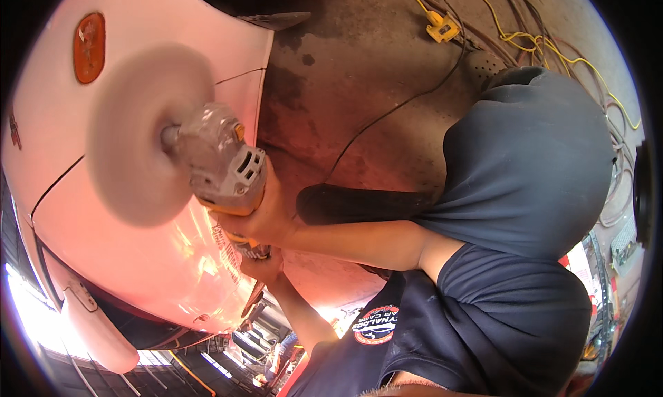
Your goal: The person uses a yellow angle grinder with a polishing pad to polish the white front bumper of a car. They move the tool across the surface in circular motions, occasionally pausing to touch the area with their hand.
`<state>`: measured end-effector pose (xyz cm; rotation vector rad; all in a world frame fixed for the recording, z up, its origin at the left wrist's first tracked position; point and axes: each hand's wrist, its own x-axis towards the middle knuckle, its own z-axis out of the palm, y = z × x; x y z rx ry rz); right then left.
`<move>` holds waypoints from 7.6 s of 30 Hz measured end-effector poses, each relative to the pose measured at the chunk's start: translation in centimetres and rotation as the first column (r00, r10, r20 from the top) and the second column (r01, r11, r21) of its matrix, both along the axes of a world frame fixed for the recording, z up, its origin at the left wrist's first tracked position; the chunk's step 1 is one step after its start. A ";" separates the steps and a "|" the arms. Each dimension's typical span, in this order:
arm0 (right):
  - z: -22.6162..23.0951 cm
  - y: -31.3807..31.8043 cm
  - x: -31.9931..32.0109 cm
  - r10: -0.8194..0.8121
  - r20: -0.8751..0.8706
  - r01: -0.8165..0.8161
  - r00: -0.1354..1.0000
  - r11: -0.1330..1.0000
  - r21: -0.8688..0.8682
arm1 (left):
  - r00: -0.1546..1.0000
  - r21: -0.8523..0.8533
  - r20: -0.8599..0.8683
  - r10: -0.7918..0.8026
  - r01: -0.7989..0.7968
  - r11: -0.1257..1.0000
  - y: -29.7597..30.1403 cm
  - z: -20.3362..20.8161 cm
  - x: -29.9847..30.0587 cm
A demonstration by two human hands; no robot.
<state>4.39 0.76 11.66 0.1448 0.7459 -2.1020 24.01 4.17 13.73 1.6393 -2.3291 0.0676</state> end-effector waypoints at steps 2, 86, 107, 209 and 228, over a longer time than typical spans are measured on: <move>-1.1 0.1 -0.3 0.020 -0.018 -0.019 1.000 1.000 0.021 | 0.998 -0.031 0.028 -0.053 0.054 0.998 -0.4 -1.2 -0.5; -12.8 -1.4 1.5 0.165 0.396 -0.170 0.903 0.985 -0.022 | 0.802 0.039 0.594 0.066 -0.111 0.993 -0.3 -4.8 -4.2; -3.8 1.4 2.7 0.025 0.145 -0.009 0.989 0.994 -0.111 | 0.959 -0.071 0.281 -0.028 0.050 0.996 1.8 -1.3 1.9; -8.9 1.4 -12.0 0.203 0.136 -0.158 0.970 0.946 -0.282 | 0.993 -0.075 0.079 0.089 -0.083 0.994 5.1 -8.0 -16.4; -13.1 1.6 -4.9 0.150 0.258 -0.144 0.954 0.989 -0.041 | 0.985 0.156 0.157 0.065 -0.090 0.984 5.5 -9.1 -8.9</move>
